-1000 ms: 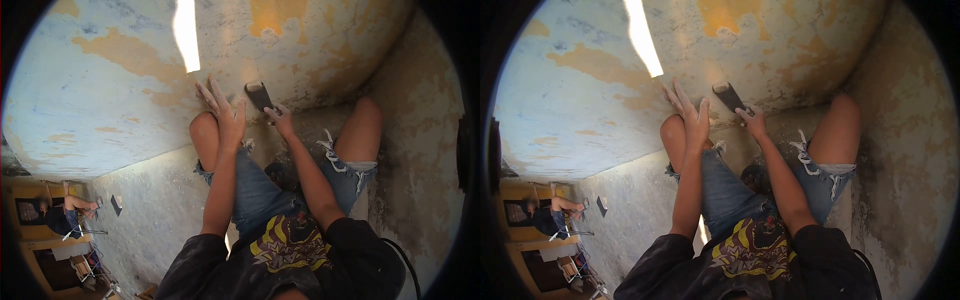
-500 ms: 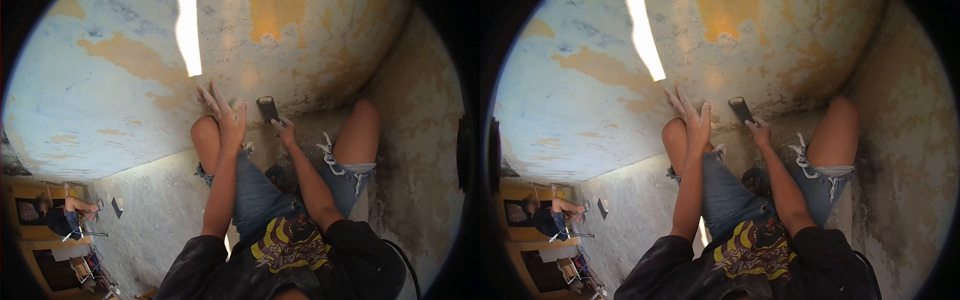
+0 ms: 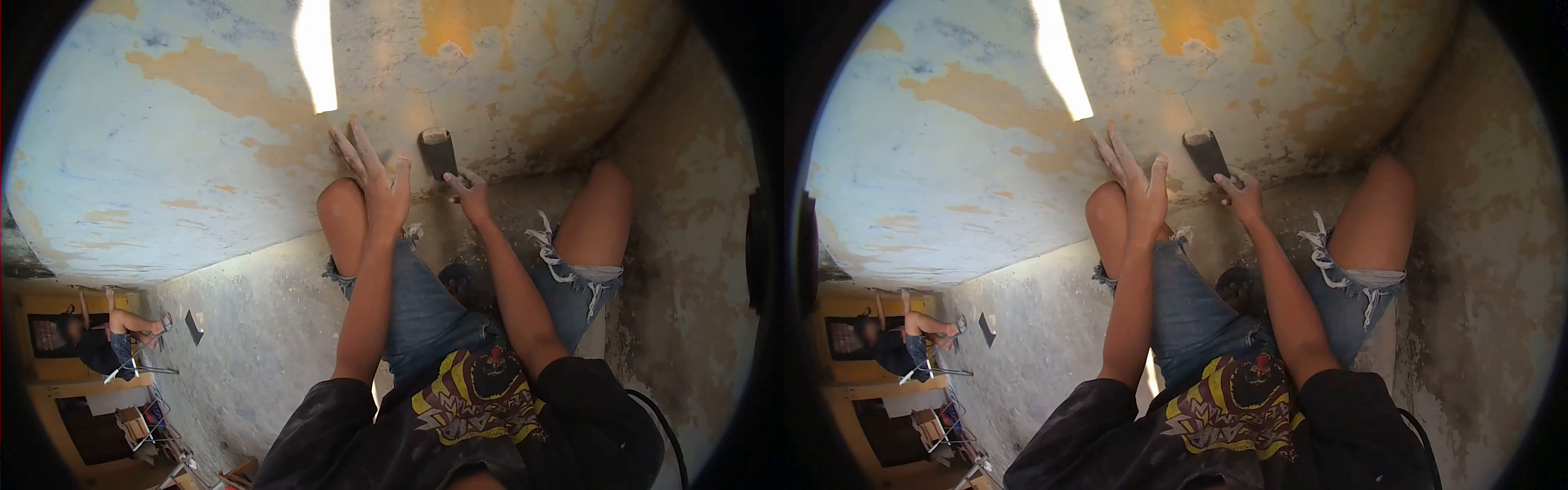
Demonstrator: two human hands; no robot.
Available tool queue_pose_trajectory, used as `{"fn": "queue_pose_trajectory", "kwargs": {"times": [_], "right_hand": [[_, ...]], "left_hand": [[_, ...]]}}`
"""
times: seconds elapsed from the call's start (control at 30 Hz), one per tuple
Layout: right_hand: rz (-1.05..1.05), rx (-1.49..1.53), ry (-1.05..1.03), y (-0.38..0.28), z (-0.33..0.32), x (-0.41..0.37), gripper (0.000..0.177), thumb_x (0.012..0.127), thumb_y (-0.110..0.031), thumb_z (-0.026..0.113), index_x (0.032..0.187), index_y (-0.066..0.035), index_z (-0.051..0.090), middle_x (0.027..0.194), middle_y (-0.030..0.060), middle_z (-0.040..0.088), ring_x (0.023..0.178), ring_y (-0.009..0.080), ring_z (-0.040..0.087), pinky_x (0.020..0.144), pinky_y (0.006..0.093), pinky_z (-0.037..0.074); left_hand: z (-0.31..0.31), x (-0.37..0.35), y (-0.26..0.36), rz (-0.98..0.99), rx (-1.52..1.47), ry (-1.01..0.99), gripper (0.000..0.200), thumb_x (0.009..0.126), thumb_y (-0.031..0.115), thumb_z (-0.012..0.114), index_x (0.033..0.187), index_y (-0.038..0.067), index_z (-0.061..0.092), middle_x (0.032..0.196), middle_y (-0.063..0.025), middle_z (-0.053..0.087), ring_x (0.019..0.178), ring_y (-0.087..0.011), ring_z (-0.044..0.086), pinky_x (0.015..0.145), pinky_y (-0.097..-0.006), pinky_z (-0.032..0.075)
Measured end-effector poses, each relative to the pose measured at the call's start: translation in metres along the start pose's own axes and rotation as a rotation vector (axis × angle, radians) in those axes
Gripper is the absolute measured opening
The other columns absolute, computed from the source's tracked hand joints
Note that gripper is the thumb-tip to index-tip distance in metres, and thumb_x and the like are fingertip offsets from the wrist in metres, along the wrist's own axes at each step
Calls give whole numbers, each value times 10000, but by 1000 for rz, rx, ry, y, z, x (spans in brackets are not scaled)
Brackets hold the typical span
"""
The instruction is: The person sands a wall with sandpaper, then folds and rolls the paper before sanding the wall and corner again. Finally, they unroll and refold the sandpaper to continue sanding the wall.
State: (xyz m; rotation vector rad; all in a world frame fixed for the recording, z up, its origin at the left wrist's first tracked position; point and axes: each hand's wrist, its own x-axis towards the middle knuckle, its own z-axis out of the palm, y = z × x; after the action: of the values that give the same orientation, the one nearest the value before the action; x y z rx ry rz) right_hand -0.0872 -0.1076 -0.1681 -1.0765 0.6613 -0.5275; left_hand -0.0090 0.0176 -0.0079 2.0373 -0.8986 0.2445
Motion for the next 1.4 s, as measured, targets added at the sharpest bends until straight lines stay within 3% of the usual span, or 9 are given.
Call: {"fn": "queue_pose_trajectory", "kwargs": {"times": [0.1,0.3,0.37,0.53,0.6,0.67,1.2,1.3,1.4], "right_hand": [[111,-140,131,52,-22,10,420,877,-284,787,1185,-16,695,787,-53,602,702,44,552,573,220,489],[-36,-9,-15,-4,5,6,434,861,-300,802,1163,-5,703,790,-50,603,691,43,551,552,219,495],[23,-102,39,42,-15,4,440,859,-300,804,1165,0,700,793,-44,610,695,45,556,552,223,498],[18,-99,92,24,-5,6,478,845,-307,815,1165,26,692,786,-24,629,711,56,577,550,231,509],[5,-80,-45,15,-3,8,511,855,-328,802,1236,-13,674,822,-41,635,744,50,588,590,234,545],[61,-140,28,54,-21,5,529,842,-329,815,1220,13,672,813,-33,631,737,58,587,570,237,534],[21,-46,17,15,-2,2,494,835,-263,823,1212,18,673,824,-32,631,693,58,569,558,235,501],[96,-228,86,87,-37,17,522,830,-268,828,1226,31,663,841,-13,646,733,68,592,575,241,507],[17,-58,92,27,-6,9,519,826,-270,832,1213,35,668,853,-3,651,758,72,609,578,240,506]], "left_hand": [[3,5,6,11,16,4,915,905,134,629,1602,71,40,1630,-280,-126,1505,-467,-112,1212,-565,24],[1,0,2,-8,-3,2,913,909,137,625,1602,69,35,1629,-280,-132,1504,-465,-119,1211,-563,12],[2,3,6,10,-10,2,915,908,138,625,1603,71,34,1629,-279,-133,1504,-466,-120,1211,-561,10],[1,3,8,-15,-13,1,913,908,138,627,1605,83,41,1624,-290,-136,1501,-476,-115,1211,-564,13],[1,1,6,-20,-7,-1,914,907,138,629,1605,83,42,1623,-291,-139,1501,-477,-116,1211,-565,16],[3,4,7,-1,-16,1,915,907,138,631,1605,84,42,1621,-293,-143,1500,-478,-116,1210,-565,19],[0,-1,4,-16,0,-6,927,907,144,645,1606,90,39,1622,-287,-151,1500,-475,-127,1210,-564,17],[3,3,8,-2,24,-7,926,907,145,645,1606,87,40,1621,-290,-150,1500,-475,-124,1210,-564,18],[3,4,7,-16,36,-7,929,904,145,647,1605,81,42,1618,-296,-150,1501,-474,-124,1210,-563,17]]}}
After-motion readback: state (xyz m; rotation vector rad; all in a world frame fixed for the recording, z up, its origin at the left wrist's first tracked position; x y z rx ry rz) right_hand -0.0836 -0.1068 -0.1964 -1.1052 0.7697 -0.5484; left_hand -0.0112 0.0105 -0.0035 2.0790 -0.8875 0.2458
